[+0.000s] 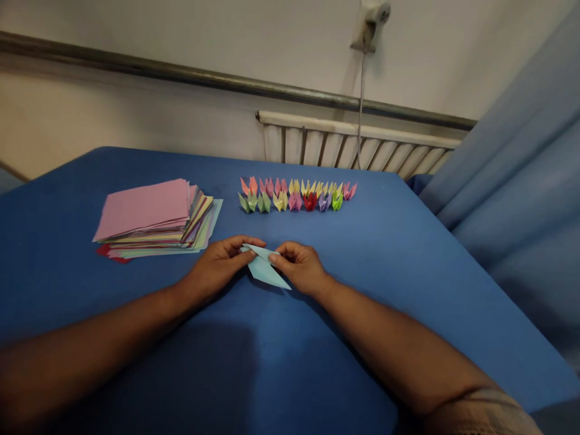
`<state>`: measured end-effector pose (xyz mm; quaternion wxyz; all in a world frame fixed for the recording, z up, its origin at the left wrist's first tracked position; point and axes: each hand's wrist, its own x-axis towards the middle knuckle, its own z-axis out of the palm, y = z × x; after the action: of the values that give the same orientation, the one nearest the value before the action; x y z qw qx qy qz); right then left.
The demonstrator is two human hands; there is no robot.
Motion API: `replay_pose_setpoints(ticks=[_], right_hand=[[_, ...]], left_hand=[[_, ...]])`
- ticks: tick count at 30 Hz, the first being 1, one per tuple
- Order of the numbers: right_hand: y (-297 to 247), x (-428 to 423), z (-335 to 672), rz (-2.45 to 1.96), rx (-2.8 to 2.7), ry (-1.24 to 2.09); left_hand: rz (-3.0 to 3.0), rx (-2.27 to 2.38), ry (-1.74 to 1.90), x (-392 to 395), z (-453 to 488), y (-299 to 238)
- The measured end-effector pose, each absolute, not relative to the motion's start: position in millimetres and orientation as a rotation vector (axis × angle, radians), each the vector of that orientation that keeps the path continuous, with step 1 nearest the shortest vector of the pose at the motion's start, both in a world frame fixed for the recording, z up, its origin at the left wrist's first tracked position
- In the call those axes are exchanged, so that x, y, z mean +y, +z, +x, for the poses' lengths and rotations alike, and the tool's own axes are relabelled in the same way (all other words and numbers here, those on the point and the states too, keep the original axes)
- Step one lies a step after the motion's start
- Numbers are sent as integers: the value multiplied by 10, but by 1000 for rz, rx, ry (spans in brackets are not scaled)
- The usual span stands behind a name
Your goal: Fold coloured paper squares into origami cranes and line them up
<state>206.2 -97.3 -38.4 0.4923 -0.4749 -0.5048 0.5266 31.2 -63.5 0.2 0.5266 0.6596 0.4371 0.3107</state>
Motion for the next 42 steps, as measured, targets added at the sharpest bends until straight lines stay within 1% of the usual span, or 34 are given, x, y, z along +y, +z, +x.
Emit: replay_pose_setpoints(ticks=[4,8,15,23,29,33,37,42], right_hand=[[-424,-978,2064,-1172,-1246,1217],[-444,-989,2065,-1195,-1316,1157],[-389,-1002,2056,-1155,-1232,1210],[-370,-991,2089,-1172,-1254,1104],[-315,-982,2096,-1158,-928,1227],[-297,-998,2065,-1084,-832,1248],[-292,-1018,2035,-1075,-875,1259],[-271,-1072,2051,-1109,-1134,1215]], left_hand=[[1635,1040,786,-639,302,42],[1664,1078,751,-621,299,-32],[1589,1075,839,-597,304,-83],[1497,1069,891,-634,325,-14],[1178,745,856,-643,332,-27],[1168,765,770,-655,353,-64],[1226,847,753,-662,376,-85],[1284,878,767,-640,373,-79]])
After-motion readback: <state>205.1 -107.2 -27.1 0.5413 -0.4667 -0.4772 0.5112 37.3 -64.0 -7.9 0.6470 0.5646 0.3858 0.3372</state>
